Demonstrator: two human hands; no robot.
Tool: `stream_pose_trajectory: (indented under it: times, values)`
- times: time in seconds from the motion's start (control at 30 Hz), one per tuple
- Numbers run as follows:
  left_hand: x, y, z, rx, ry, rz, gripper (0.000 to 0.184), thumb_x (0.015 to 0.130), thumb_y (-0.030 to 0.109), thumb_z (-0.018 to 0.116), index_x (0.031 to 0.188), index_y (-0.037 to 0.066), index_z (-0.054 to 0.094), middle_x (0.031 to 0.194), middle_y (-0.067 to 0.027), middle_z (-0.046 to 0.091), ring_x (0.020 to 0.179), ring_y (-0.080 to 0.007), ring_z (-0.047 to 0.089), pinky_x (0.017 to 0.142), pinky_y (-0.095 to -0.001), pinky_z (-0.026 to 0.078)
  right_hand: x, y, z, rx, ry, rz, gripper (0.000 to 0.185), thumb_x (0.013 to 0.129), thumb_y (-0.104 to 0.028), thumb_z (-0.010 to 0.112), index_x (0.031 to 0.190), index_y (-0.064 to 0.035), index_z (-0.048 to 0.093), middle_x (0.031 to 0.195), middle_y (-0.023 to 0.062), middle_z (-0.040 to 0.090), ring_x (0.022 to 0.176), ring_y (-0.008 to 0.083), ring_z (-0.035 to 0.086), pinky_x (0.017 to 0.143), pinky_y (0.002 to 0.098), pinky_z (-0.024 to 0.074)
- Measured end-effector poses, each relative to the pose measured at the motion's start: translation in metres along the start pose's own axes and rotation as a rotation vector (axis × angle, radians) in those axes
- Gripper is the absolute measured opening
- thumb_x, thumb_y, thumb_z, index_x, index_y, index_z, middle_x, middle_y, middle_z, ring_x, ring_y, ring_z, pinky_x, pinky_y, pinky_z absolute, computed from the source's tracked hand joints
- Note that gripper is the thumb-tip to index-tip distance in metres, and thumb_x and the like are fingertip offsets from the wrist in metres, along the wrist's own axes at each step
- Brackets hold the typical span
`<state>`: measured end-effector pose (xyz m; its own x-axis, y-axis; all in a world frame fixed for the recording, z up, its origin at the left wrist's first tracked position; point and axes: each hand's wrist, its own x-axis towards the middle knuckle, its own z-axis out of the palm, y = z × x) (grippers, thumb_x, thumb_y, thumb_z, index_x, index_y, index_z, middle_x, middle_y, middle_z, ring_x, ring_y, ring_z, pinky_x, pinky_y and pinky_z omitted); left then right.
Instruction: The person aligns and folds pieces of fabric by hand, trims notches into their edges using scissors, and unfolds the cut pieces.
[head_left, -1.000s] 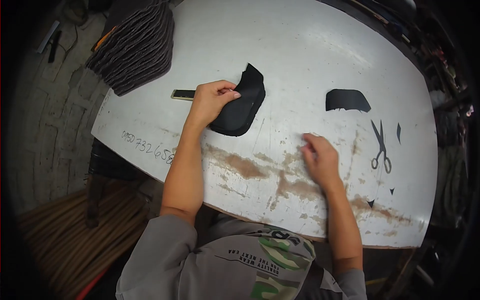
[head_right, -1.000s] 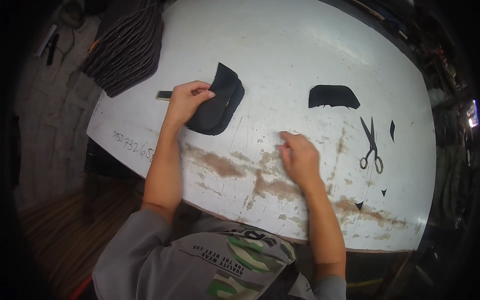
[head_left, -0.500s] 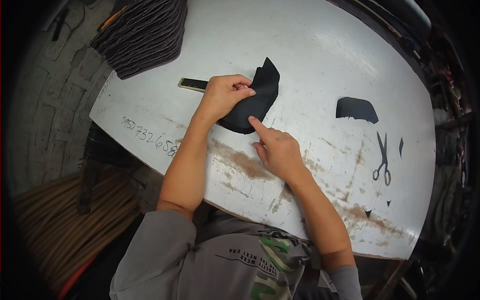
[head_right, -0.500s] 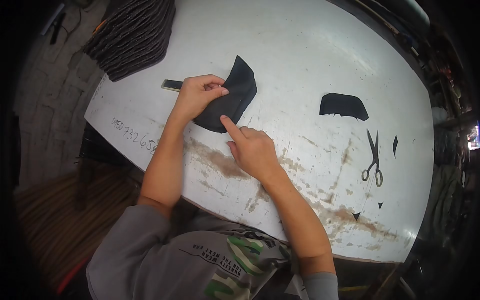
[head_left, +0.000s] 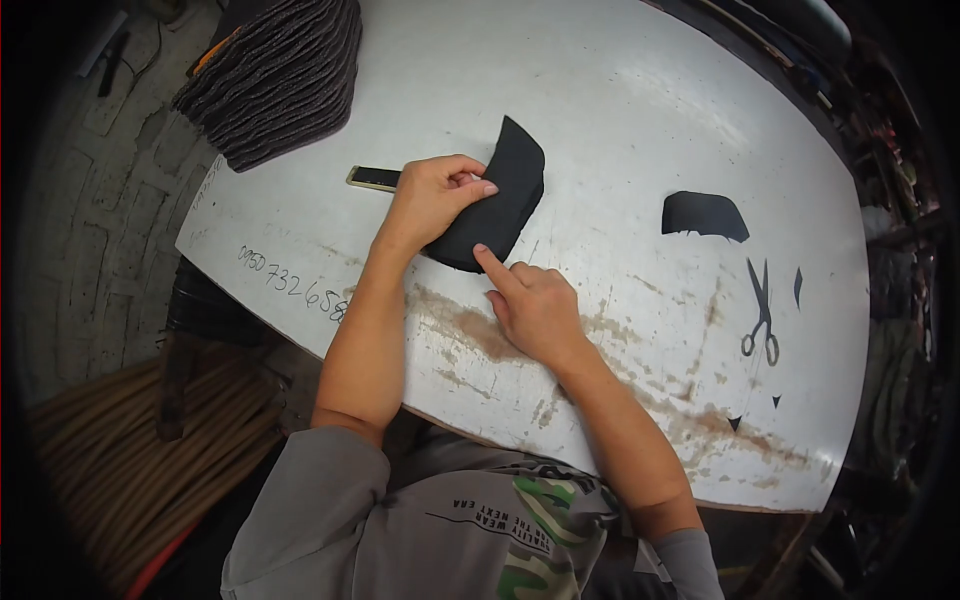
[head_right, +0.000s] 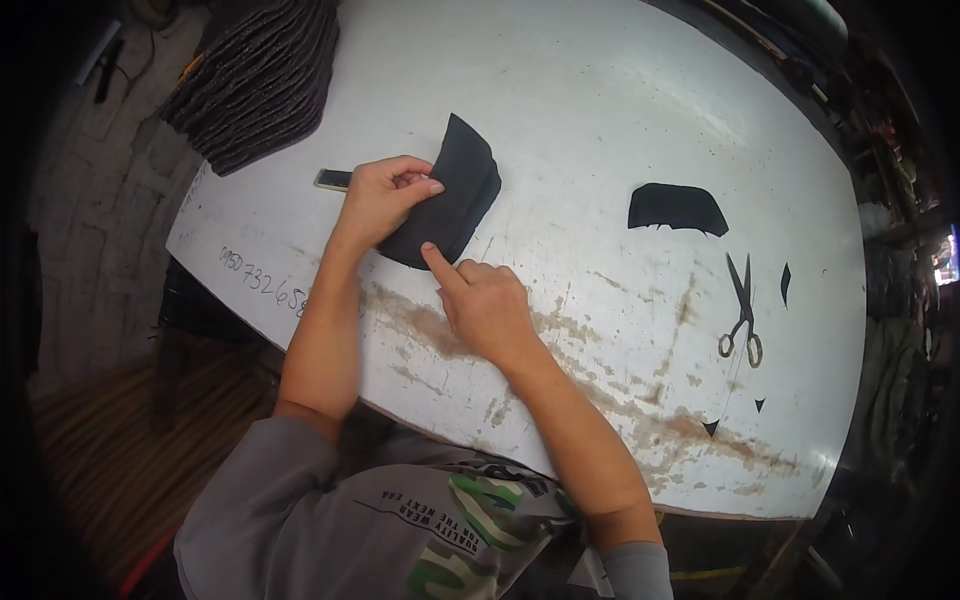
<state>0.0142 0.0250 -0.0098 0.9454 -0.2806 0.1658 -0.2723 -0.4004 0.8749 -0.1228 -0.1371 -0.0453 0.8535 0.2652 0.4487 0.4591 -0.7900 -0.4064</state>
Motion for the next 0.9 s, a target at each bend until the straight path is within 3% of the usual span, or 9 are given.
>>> stream_pose_trajectory:
  times: [0.07,0.17,0.27,0.37,0.47,0.67,0.9]
  values:
    - [0.001,-0.006,-0.008,0.012,0.075,0.032,0.027,0.076,0.015,0.078,0.098,0.000,0.072,0.076,-0.0068,0.068,0.068,-0.0124,0.061,0.065,-0.0254,0.050,-0.001,0.001,0.001,-0.001,0.008,-0.004,0.064,0.073,-0.011,0.075,0.134,-0.0169,0.057,0.070,0.0027,0.055,0.064,0.0209,0.058,0.061,0.0355,0.0462]
    - [0.005,-0.021,-0.025,0.126,0.123,0.103,0.032,0.072,0.013,0.077,0.101,0.001,0.071,0.087,-0.0080,0.070,0.078,-0.0161,0.064,0.070,-0.0269,0.051,-0.002,0.002,0.003,-0.002,0.010,-0.002,0.065,0.073,-0.011,0.074,0.135,-0.0163,0.056,0.070,0.0024,0.056,0.065,0.0212,0.058,0.062,0.0361,0.0461]
    - [-0.001,-0.010,-0.033,0.180,-0.080,0.041,0.037,0.069,0.012,0.075,0.105,0.003,0.071,0.098,-0.0089,0.070,0.094,-0.0220,0.064,0.088,-0.0317,0.047,-0.002,0.002,0.002,-0.008,0.006,-0.004,0.065,0.074,-0.012,0.074,0.136,-0.0157,0.055,0.070,0.0023,0.057,0.065,0.0214,0.058,0.063,0.0363,0.0460]
    - [0.001,-0.023,-0.030,0.369,-0.174,0.054,0.036,0.071,0.015,0.077,0.105,0.007,0.071,0.103,-0.0083,0.069,0.105,-0.0249,0.061,0.104,-0.0413,0.036,-0.002,0.001,0.002,-0.019,-0.005,-0.004,0.064,0.075,-0.013,0.074,0.136,-0.0149,0.055,0.070,0.0025,0.057,0.065,0.0216,0.059,0.063,0.0365,0.0460]
    - [0.004,-0.031,-0.028,0.386,-0.080,-0.035,0.034,0.072,0.019,0.079,0.104,0.010,0.072,0.102,-0.0070,0.069,0.108,-0.0266,0.059,0.108,-0.0498,0.027,-0.002,-0.001,0.001,-0.022,-0.040,0.022,0.063,0.077,-0.014,0.073,0.136,-0.0135,0.054,0.072,0.0038,0.060,0.066,0.0230,0.060,0.065,0.0375,0.0463]
    - [0.008,-0.049,-0.029,0.627,0.279,-0.008,0.034,0.073,0.022,0.080,0.105,0.012,0.072,0.100,-0.0051,0.069,0.106,-0.0265,0.059,0.106,-0.0513,0.029,0.002,-0.004,-0.003,0.041,-0.066,0.085,0.059,0.077,-0.014,0.072,0.133,-0.0118,0.054,0.077,0.0070,0.067,0.067,0.0249,0.064,0.065,0.0387,0.0463]
    - [0.008,-0.033,-0.038,0.141,0.186,0.048,0.030,0.073,0.012,0.079,0.102,0.008,0.072,0.098,-0.0063,0.069,0.096,-0.0280,0.063,0.103,-0.0529,0.032,0.006,-0.007,-0.008,0.070,-0.173,0.167,0.061,0.081,-0.015,0.070,0.137,-0.0144,0.046,0.080,0.0081,0.069,0.073,0.0279,0.067,0.072,0.0407,0.0493]
